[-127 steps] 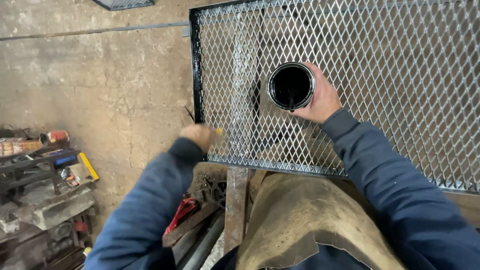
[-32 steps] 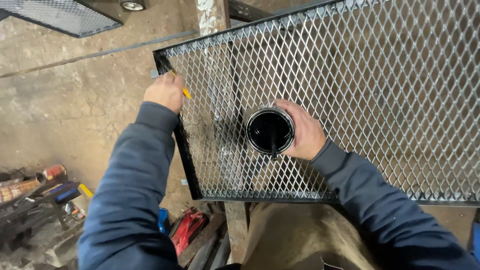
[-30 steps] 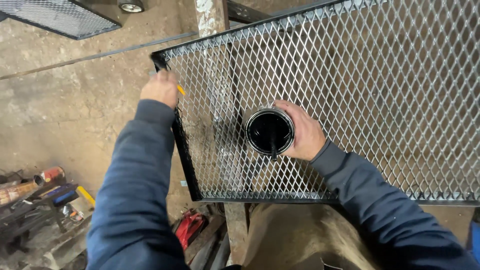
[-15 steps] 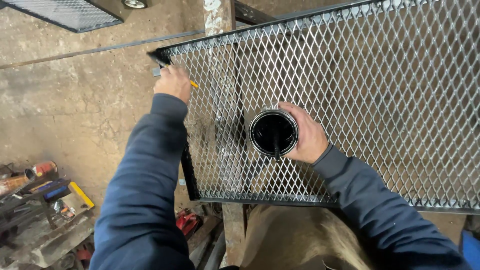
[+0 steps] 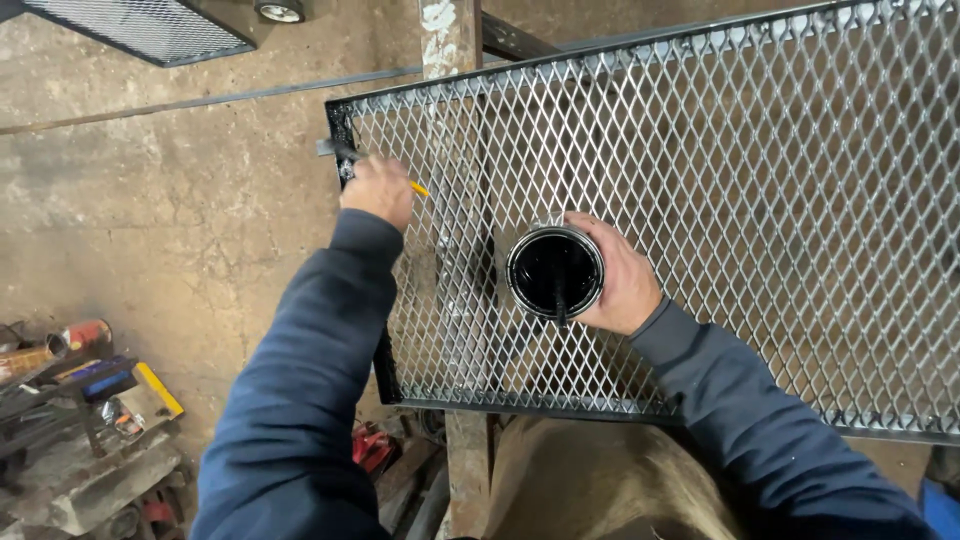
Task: Painting a large metal mesh grate with black paint using a brush.
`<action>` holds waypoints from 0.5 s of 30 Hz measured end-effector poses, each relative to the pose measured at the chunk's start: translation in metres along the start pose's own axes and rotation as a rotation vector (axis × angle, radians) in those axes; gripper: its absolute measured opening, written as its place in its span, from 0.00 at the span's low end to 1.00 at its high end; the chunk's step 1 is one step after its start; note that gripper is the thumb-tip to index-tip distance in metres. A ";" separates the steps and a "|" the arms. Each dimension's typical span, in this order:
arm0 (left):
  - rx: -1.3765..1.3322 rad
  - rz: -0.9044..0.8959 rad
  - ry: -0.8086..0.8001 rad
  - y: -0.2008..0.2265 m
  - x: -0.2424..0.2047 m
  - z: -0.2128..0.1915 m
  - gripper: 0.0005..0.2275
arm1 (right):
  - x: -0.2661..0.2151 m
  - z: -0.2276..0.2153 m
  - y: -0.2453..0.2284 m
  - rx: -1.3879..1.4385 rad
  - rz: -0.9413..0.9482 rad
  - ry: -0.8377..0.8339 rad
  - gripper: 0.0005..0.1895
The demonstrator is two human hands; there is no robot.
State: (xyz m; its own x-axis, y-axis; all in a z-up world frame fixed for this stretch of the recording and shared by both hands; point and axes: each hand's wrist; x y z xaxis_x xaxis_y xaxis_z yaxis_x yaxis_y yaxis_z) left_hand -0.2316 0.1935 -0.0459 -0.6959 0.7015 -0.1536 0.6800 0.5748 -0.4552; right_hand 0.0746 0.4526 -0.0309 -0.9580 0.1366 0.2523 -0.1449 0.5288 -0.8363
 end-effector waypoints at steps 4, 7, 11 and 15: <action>0.009 -0.037 -0.114 0.001 -0.013 0.019 0.10 | 0.001 -0.002 -0.003 0.017 0.020 -0.023 0.59; -0.067 0.068 0.082 0.003 -0.019 -0.011 0.08 | 0.001 -0.003 -0.003 0.027 0.025 -0.015 0.58; 0.003 -0.029 -0.124 0.004 -0.023 -0.009 0.09 | 0.002 -0.003 -0.006 0.028 0.036 -0.025 0.58; -0.033 0.097 0.016 0.009 -0.047 -0.004 0.09 | 0.000 -0.002 -0.004 0.009 0.011 -0.007 0.57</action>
State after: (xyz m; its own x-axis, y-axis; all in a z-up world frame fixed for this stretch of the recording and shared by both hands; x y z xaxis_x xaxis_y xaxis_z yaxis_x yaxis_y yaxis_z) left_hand -0.1915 0.1671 -0.0397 -0.6231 0.7609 -0.1811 0.7511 0.5175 -0.4099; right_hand 0.0755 0.4528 -0.0266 -0.9612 0.1368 0.2395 -0.1361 0.5199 -0.8433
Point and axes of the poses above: each hand's wrist, its own x-axis towards the middle knuckle, its own z-axis out of the palm, y = z × x, and after that the axes turned 3 degrees about -y, right-handed
